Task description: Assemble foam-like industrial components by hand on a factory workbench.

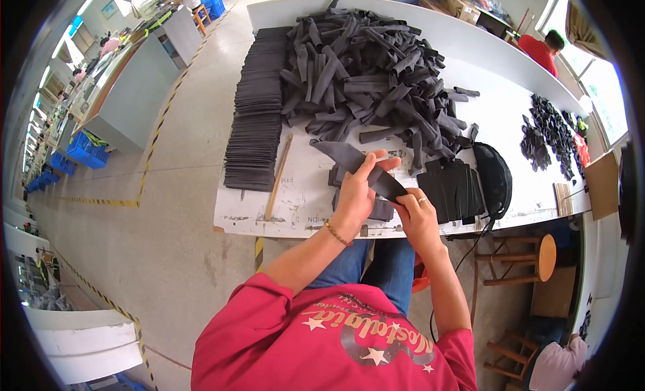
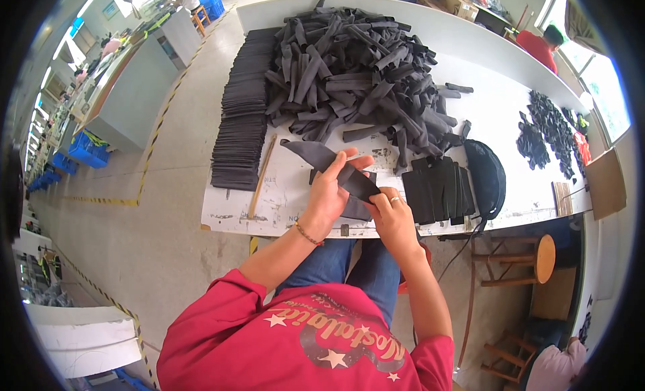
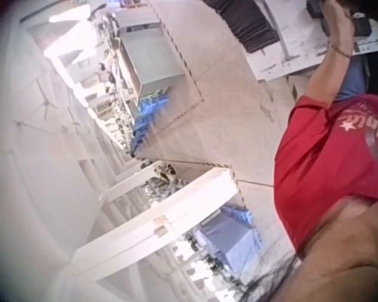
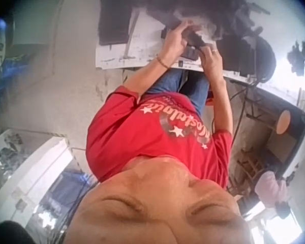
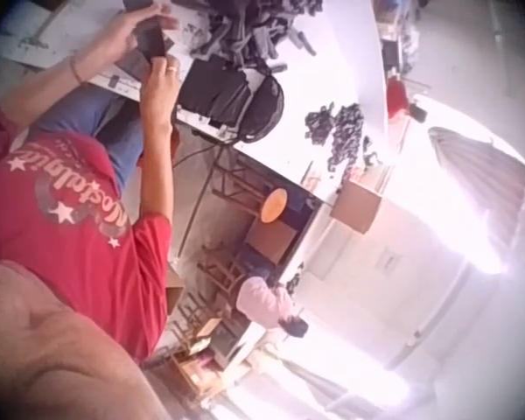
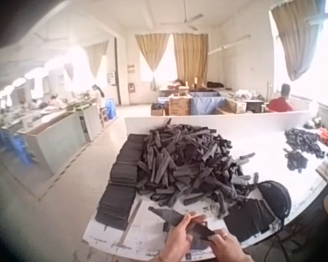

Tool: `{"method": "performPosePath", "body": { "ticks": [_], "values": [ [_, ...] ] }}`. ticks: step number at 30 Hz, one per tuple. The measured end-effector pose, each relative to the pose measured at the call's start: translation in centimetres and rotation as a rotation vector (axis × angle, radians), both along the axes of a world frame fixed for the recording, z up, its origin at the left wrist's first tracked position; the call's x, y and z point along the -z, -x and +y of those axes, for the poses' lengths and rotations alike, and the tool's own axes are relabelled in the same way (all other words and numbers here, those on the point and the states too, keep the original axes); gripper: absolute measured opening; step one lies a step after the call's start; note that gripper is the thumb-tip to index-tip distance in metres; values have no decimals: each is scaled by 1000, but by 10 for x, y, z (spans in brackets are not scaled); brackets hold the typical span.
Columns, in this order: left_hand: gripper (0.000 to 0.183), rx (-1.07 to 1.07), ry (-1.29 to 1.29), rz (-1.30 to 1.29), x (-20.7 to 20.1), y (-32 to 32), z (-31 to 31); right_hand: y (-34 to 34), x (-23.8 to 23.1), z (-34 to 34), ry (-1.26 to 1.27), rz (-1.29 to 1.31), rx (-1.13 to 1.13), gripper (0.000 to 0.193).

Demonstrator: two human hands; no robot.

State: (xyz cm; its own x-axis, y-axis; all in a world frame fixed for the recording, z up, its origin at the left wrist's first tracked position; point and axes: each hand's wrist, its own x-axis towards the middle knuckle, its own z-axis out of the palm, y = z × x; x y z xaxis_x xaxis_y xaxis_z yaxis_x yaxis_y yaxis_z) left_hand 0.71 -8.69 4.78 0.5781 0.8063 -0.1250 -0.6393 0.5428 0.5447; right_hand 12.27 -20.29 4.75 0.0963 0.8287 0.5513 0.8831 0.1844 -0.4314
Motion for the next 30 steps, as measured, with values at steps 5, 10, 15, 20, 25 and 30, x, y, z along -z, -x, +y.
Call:
{"method": "performPosePath", "body": {
  "ticks": [5,10,15,20,25,30],
  "values": [
    [35,-81,-16,-102,-2,0,4,1,-9,-2,-60,66,-73,19],
    [35,-83,-18,-135,10,-8,-9,-2,-10,4,-71,73,-123,19],
    [34,-16,11,-190,12,-15,-30,-1,-5,10,-86,74,-158,16],
    [35,-8,46,-232,17,-13,-33,3,-6,10,-75,87,-169,16],
    [36,-24,69,-269,21,-16,-36,2,-5,12,-62,115,-184,15],
    [36,-53,46,-276,24,-17,-37,3,-3,11,-15,134,-174,14]
  ]
}}
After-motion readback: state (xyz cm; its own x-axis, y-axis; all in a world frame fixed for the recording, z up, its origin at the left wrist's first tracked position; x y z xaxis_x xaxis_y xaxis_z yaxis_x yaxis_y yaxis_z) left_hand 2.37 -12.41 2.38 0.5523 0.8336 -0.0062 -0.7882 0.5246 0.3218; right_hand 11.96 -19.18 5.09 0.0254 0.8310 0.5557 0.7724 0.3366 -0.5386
